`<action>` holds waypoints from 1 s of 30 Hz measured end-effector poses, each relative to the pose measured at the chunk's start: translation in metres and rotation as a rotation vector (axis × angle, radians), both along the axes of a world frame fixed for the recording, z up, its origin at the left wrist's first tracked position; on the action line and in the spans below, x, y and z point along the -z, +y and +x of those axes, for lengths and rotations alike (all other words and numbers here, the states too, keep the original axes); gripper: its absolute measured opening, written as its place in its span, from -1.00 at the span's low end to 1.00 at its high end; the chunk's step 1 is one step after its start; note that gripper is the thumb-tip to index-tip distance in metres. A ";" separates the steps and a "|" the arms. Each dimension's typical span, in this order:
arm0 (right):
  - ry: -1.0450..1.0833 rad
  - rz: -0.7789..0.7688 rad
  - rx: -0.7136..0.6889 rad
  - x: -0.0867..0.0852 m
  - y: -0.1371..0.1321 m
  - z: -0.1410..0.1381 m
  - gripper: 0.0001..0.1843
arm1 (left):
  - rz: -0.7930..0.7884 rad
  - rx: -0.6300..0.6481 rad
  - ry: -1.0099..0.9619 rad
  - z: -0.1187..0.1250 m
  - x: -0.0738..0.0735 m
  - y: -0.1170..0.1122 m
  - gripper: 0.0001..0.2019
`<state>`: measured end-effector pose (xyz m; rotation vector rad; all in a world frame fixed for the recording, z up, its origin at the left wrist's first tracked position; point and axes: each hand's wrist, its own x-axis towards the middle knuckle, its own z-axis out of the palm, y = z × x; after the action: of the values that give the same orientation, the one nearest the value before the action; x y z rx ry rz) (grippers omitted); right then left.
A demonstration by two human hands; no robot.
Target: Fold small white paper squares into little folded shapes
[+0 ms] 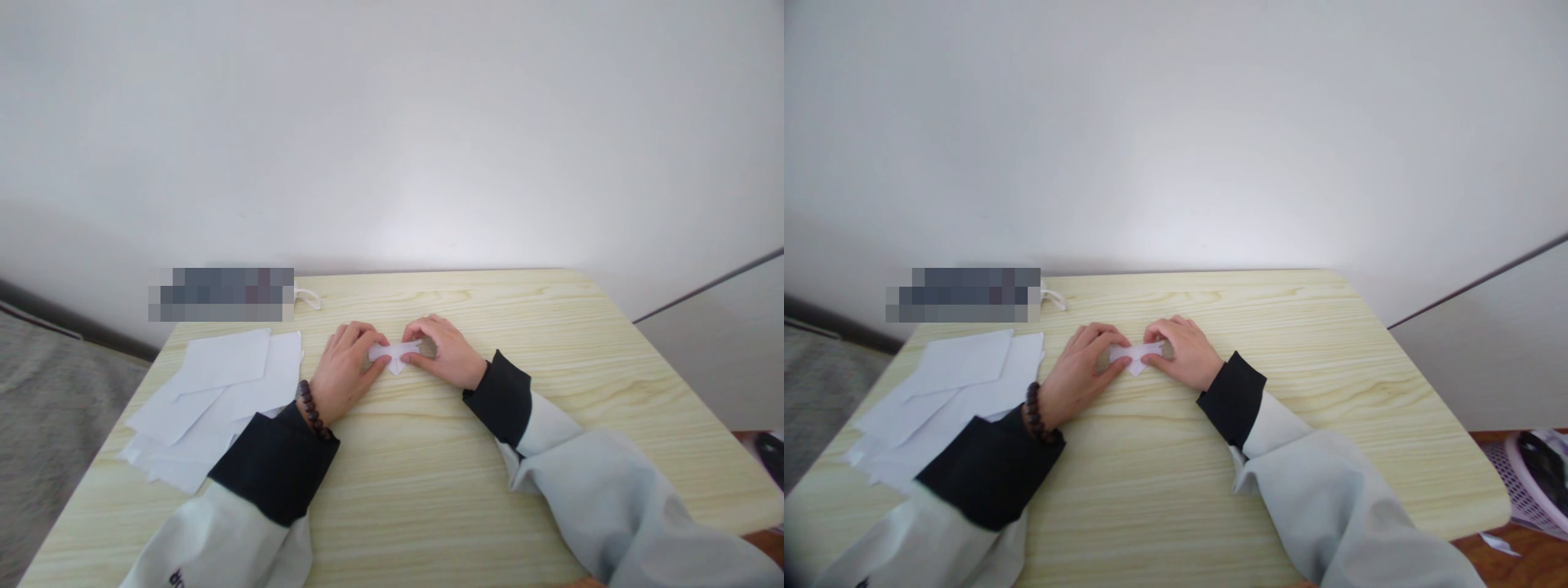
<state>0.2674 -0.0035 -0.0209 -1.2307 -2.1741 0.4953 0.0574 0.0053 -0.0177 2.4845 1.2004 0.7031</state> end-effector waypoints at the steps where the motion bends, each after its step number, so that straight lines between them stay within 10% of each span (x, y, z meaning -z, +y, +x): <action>1: 0.013 -0.011 0.000 0.000 0.000 0.000 -0.72 | -0.005 0.016 -0.006 0.000 0.000 0.000 -0.87; 30: 0.144 0.323 0.029 0.003 0.001 0.000 -0.92 | 0.211 -0.052 -0.140 -0.002 -0.003 0.000 -0.85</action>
<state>0.2673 -0.0028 -0.0243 -1.0166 -2.0158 0.2023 0.0553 0.0051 -0.0151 2.5262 1.1989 1.0488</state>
